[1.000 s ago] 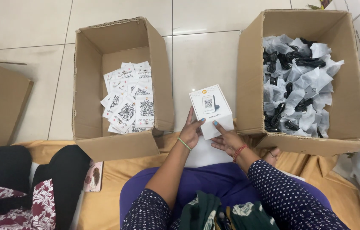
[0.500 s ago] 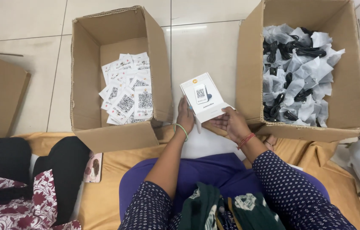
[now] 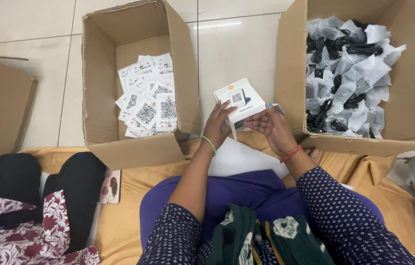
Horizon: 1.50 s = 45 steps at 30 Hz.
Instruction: The person packs small electronic devices and power adapters into individual white boxes.
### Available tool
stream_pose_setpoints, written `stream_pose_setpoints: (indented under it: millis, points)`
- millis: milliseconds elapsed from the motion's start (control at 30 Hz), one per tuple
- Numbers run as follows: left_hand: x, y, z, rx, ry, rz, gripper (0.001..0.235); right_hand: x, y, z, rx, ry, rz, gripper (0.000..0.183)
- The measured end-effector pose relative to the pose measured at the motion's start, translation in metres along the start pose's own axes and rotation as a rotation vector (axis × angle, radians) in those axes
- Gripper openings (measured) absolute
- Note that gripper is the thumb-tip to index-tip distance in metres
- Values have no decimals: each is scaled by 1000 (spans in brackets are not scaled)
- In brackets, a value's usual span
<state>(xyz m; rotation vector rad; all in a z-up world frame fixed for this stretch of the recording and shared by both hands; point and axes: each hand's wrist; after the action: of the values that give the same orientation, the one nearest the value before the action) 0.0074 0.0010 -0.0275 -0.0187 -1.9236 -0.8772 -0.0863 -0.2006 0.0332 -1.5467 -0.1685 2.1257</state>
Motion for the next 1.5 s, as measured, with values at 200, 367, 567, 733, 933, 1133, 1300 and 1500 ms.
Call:
stream_pose_setpoints:
  millis: [200,367,567,733,933,1133,1300,1500]
  points:
    - [8,4,1,149,-70,132,57,25,16,-8,-276,314,689,40]
    - [21,12,-1,164,-56,151,54,37,3,7,-179,753,1611,40]
    - [26,14,-3,181,-62,168,40,43,-2,10,-338,568,1779,45]
    - [25,10,-3,131,-32,208,39,32,-9,18,-325,507,1682,56]
    - [25,11,-3,87,-50,164,73,19,-14,15,-111,818,1703,63]
    - [25,-5,-3,171,12,126,67,48,9,-11,-102,663,1602,57]
    - [34,-2,1,202,39,120,62,100,40,-72,-144,391,1906,39]
    - [31,-1,1,138,84,114,62,155,50,-132,106,522,1938,57]
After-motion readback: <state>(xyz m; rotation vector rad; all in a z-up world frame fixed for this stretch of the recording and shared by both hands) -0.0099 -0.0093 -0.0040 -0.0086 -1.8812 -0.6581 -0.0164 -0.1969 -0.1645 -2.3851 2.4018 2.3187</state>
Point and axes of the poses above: each hand's wrist, its own z-axis away from the middle knuckle, its own y-axis out of the back of the hand, x = y × z, and after that the axes turned 7 degrees about z, right-handed
